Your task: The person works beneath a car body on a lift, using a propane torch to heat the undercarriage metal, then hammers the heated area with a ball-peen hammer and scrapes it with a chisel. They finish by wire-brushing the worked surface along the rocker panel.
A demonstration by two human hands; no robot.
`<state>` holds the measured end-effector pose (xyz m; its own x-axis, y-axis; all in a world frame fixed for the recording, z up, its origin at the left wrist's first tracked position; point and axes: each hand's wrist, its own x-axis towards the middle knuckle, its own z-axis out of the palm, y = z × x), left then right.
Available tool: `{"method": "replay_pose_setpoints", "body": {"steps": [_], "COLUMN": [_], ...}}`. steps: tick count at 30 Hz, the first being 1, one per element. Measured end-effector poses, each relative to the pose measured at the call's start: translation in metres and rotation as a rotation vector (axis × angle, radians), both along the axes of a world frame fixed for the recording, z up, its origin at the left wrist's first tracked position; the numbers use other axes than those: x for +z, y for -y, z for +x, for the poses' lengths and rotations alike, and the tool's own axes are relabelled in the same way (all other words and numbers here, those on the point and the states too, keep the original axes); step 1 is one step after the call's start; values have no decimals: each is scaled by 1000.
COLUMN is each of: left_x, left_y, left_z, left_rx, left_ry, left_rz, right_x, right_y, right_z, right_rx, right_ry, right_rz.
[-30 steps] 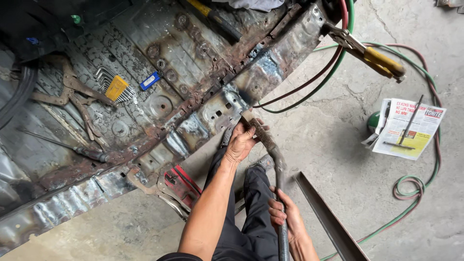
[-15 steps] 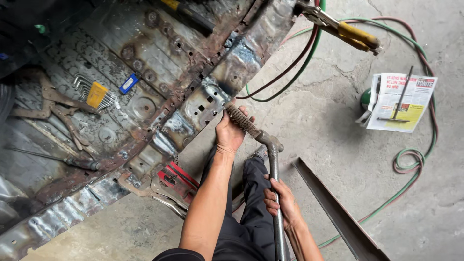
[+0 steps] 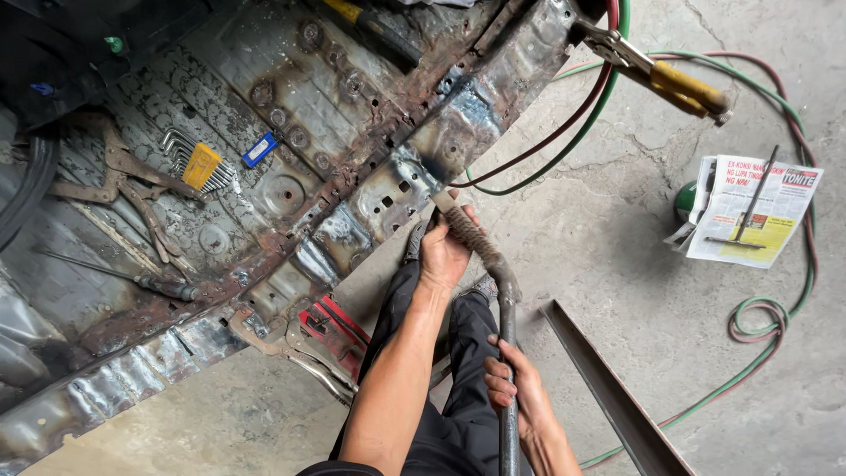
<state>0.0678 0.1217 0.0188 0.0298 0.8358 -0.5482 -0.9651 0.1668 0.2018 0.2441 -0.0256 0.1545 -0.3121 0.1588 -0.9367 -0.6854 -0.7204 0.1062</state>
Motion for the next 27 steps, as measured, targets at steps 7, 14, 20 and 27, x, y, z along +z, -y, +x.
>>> {"method": "replay_pose_setpoints", "body": {"steps": [7,14,20,27], "left_x": [12,8,10,7], "left_y": [-2,-6,-14,9], "left_z": [1,-3,-16,18], "left_rx": [-28,-3,52,-84], "left_ry": [-17,-25,24,-23], "left_rz": [-21,-59,-117,-74], "right_x": [1,-35,5,-18], "right_y": [55,46,9,55], "right_z": [47,24,-7,57], "right_rx": [17,-276,119,99], "right_ry": [254,136,162,207], "right_rz": [-31,-98,-44,-138]}}
